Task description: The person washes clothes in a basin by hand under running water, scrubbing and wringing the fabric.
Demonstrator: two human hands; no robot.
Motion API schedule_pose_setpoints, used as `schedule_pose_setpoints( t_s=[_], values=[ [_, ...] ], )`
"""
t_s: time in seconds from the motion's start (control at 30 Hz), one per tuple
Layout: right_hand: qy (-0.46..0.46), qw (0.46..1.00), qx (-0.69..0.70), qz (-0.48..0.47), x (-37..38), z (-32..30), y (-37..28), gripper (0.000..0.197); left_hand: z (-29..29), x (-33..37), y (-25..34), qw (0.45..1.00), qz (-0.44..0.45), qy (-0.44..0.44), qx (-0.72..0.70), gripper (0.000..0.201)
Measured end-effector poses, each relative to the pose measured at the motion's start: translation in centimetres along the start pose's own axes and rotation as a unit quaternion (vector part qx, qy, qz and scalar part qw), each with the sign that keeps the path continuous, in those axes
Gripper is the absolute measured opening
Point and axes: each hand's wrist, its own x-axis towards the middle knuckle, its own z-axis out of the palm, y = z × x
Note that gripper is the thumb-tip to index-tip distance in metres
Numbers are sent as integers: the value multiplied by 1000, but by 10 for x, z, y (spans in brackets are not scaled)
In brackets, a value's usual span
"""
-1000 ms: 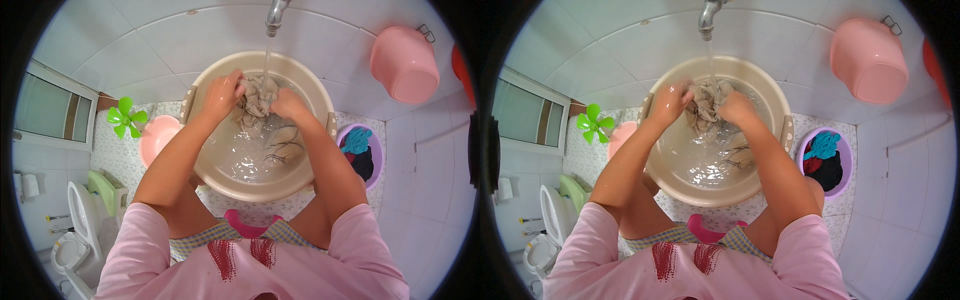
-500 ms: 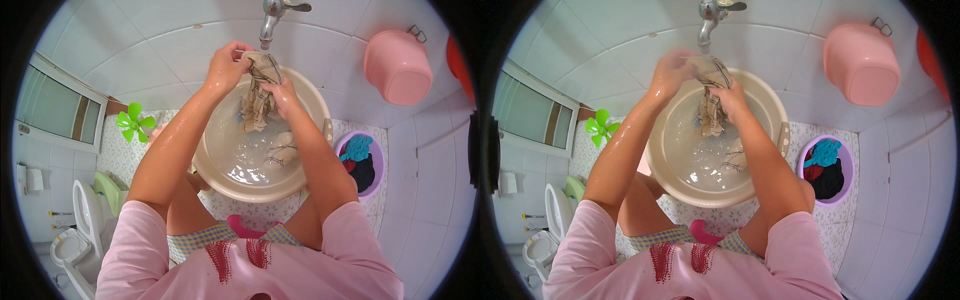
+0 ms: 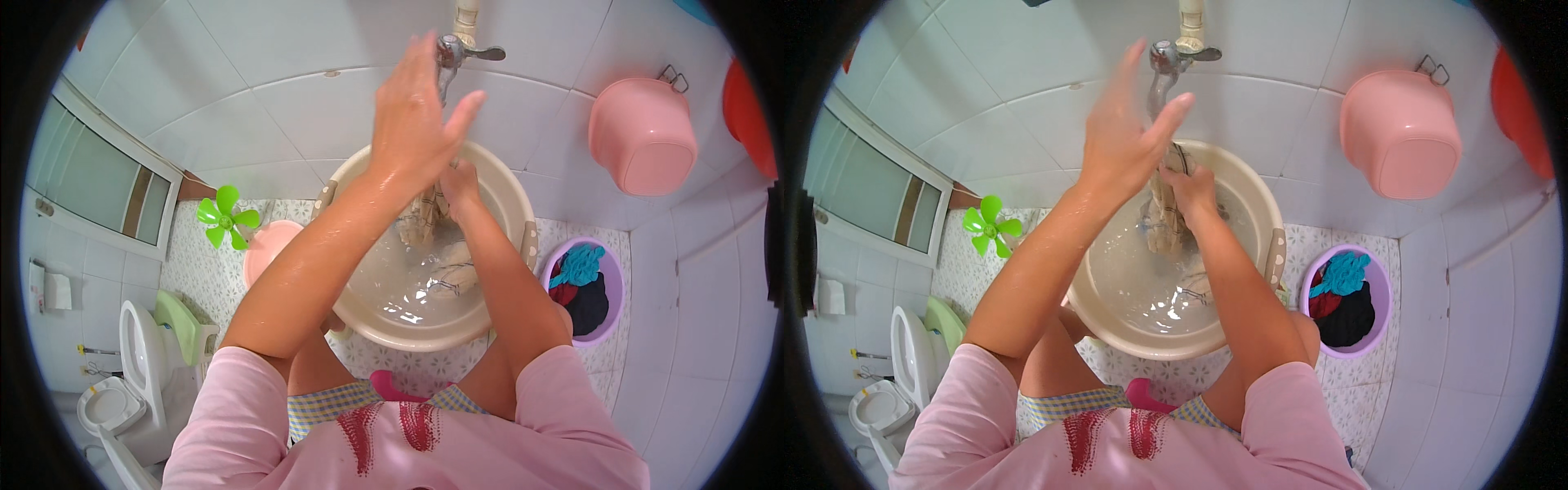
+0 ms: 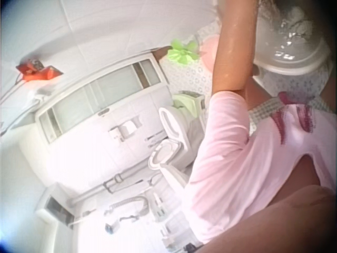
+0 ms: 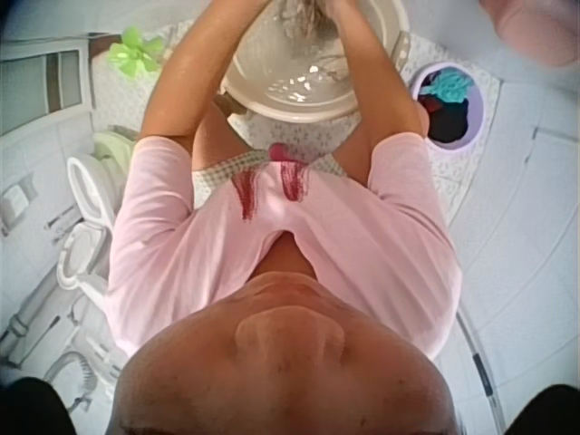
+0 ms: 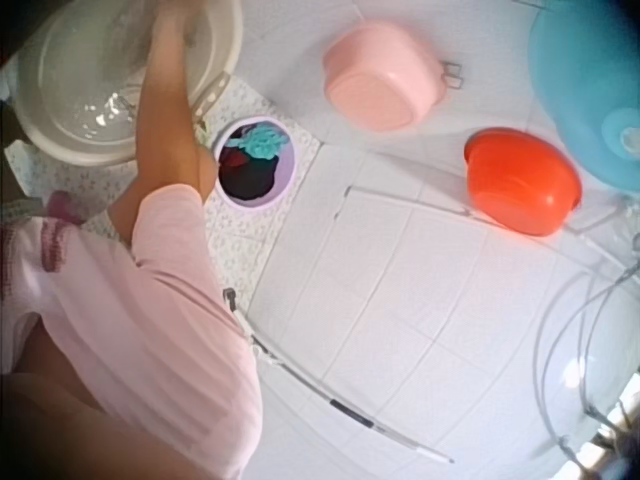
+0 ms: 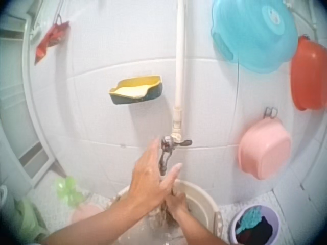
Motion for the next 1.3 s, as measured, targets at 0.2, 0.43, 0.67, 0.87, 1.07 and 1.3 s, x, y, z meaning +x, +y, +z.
schedule_pose_setpoints(
  t_s=[0.2, 0.43, 0.67, 0.87, 1.07, 1.3],
  values=[
    [-37, 993, 24, -112, 13, -2, 11, 48, 22, 14, 10, 982, 162, -25, 97, 59],
    [-75, 995, 50, 31, 12, -3, 7, 53, 29, 32, 15, 972, 188, 5, 142, 34],
    [-28, 993, 18, 110, 25, 2, 15, 59, 30, 41, 7, 982, 3, -42, -186, 33],
    [-81, 988, 79, 109, 23, 4, 17, 31, 25, 55, -32, 886, -31, -9, -462, 42],
    [-99, 977, 122, 145, 8, 2, -1, 31, -6, 60, -28, 896, -74, -128, -418, 43],
    [-124, 966, 164, 157, -3, 0, -9, 31, -2, 73, -51, 829, -84, -192, -519, 42]
  ],
)
